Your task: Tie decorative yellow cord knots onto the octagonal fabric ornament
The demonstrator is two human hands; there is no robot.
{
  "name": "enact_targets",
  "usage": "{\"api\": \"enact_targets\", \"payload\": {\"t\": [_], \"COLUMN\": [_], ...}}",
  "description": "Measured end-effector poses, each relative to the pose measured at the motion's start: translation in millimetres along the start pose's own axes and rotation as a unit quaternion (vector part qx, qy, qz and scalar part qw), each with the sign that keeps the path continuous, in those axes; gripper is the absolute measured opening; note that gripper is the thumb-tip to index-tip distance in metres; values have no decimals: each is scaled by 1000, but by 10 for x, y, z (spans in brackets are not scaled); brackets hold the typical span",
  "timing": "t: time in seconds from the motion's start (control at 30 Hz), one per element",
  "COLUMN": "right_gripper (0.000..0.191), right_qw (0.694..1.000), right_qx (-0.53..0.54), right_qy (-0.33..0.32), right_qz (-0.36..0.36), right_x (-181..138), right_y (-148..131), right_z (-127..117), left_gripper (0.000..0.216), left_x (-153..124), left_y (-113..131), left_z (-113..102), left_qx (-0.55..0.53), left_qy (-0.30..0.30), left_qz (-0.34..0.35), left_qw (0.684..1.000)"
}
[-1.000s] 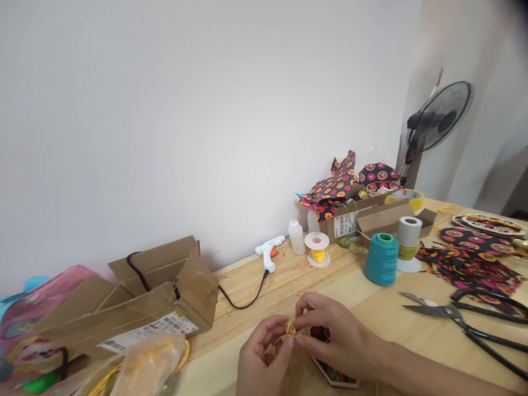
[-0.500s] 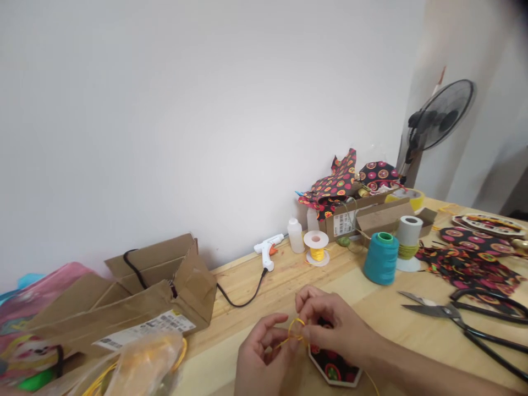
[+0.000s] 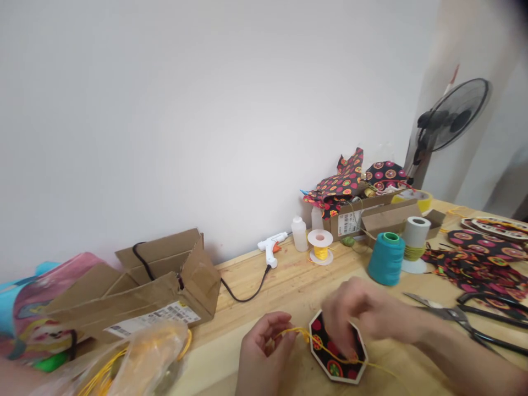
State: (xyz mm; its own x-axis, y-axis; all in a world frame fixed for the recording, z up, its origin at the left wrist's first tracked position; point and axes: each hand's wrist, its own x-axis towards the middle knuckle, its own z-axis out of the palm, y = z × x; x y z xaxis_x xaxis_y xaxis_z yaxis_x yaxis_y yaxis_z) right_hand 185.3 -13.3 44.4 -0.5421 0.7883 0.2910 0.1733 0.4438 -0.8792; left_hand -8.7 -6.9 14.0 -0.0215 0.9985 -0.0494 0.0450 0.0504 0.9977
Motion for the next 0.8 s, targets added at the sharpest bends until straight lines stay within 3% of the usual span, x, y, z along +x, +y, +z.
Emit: {"api": "enact_targets", "payload": {"t": [0.03,0.13,0.2,0.27,0.37,0.53,0.8], "right_gripper": [40,44,25,11,16,14,17], "right_qw": [999,980,971,968,966,971,978], "right_qx": [-50,-187,-218,-228,-232,-195,-145], "right_qy": [11,68,72,68,76,91,106], "right_qz": [8,28,66,84,83,106,103], "right_x": [41,139,165,170,169,178,182], "right_y": [-13,1,42,79,102,118,149], "right_z": [63,247,319,340,325,349,405], "left_gripper": [14,14,14,14,13,16,17], "left_x": [-2,1,6,10,14,14,22], "left_y": [11,32,28,12,-5,2,-11], "left_z": [-9,-46,-66,-73,-60,-35,-27], "left_qx": [5,20,32,41,34,38,31], "left_qy": [-11,-43,-51,-47,-52,-109,-120], "left_qz": [5,11,13,23,33,12,-32], "left_qw": [1000,999,998,998,998,993,992]}}
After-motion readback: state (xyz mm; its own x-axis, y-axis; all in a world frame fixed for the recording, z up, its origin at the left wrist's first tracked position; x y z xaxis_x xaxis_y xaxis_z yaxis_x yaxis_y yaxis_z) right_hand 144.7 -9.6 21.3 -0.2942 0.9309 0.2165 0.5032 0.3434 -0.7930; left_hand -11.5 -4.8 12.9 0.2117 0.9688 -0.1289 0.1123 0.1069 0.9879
